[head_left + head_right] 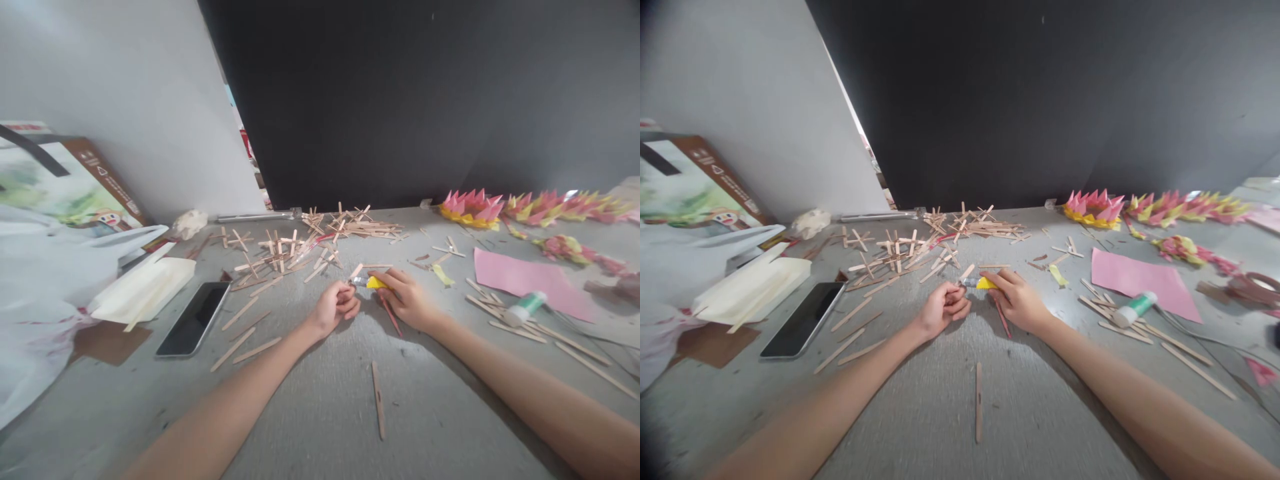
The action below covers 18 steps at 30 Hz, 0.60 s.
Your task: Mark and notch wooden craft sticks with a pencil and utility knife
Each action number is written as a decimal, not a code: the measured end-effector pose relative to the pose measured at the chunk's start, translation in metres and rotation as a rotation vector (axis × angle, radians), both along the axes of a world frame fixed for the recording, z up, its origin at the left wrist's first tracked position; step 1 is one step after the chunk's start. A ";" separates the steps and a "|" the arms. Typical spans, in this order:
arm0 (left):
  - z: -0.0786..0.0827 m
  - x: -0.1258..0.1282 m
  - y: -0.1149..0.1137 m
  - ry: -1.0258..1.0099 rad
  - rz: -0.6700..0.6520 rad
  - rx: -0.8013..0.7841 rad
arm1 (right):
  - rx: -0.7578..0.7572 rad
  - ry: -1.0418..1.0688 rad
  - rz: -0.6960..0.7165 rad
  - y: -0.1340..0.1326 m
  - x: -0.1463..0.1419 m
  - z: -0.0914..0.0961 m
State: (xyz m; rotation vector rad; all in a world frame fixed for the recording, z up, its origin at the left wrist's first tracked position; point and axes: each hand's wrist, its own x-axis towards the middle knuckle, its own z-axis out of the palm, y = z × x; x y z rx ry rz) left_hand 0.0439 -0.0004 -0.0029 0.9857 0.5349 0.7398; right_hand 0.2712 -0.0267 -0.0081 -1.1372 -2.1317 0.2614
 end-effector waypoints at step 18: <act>0.001 0.000 -0.001 0.010 0.005 0.021 | -0.015 -0.025 -0.008 0.000 0.000 -0.001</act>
